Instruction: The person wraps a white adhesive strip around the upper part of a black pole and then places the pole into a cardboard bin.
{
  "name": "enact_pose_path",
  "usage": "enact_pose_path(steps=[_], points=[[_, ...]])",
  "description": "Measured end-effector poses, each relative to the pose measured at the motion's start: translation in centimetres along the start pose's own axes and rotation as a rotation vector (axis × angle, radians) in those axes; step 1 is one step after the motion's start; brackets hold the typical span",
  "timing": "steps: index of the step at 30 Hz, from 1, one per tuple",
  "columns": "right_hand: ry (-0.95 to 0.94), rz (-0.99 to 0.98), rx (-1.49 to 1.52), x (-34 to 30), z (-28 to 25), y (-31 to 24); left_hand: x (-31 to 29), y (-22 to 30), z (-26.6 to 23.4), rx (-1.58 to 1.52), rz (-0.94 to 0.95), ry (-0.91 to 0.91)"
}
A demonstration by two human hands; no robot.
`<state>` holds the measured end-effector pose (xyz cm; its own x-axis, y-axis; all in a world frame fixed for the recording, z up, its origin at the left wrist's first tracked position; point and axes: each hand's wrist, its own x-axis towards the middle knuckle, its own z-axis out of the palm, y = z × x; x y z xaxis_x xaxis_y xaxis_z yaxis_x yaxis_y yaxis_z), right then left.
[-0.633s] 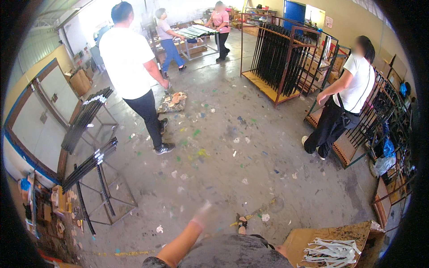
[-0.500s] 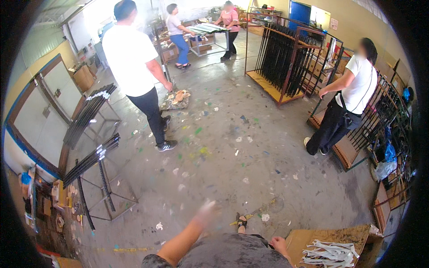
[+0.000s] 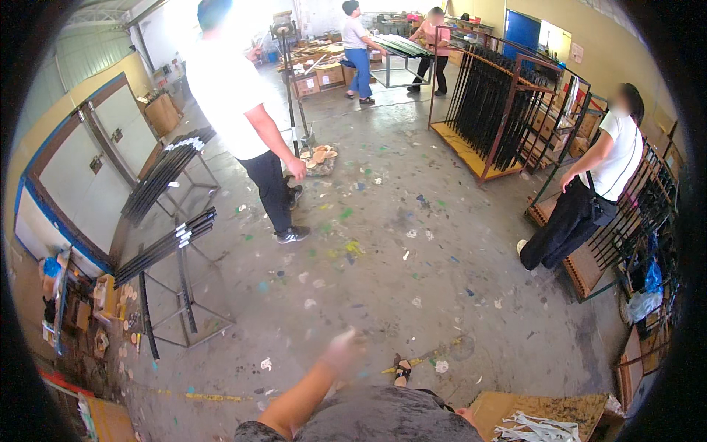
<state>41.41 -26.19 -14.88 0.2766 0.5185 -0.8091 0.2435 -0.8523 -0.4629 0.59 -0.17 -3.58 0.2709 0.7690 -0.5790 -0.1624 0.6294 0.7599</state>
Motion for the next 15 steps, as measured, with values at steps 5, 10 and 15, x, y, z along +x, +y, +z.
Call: enact_pose_path(steps=[5,10,15], points=[[-0.011,-0.019,-0.012,1.1,-0.3,0.3,-0.4,0.9,1.9,-0.34,-0.105,0.094],[0.117,-0.153,0.097,3.6,0.3,-0.4,-0.7,2.5,3.1,-0.262,-0.02,0.009],[0.113,-0.081,0.293,6.1,0.7,-0.3,-0.6,5.8,3.6,-0.068,0.031,0.081]])
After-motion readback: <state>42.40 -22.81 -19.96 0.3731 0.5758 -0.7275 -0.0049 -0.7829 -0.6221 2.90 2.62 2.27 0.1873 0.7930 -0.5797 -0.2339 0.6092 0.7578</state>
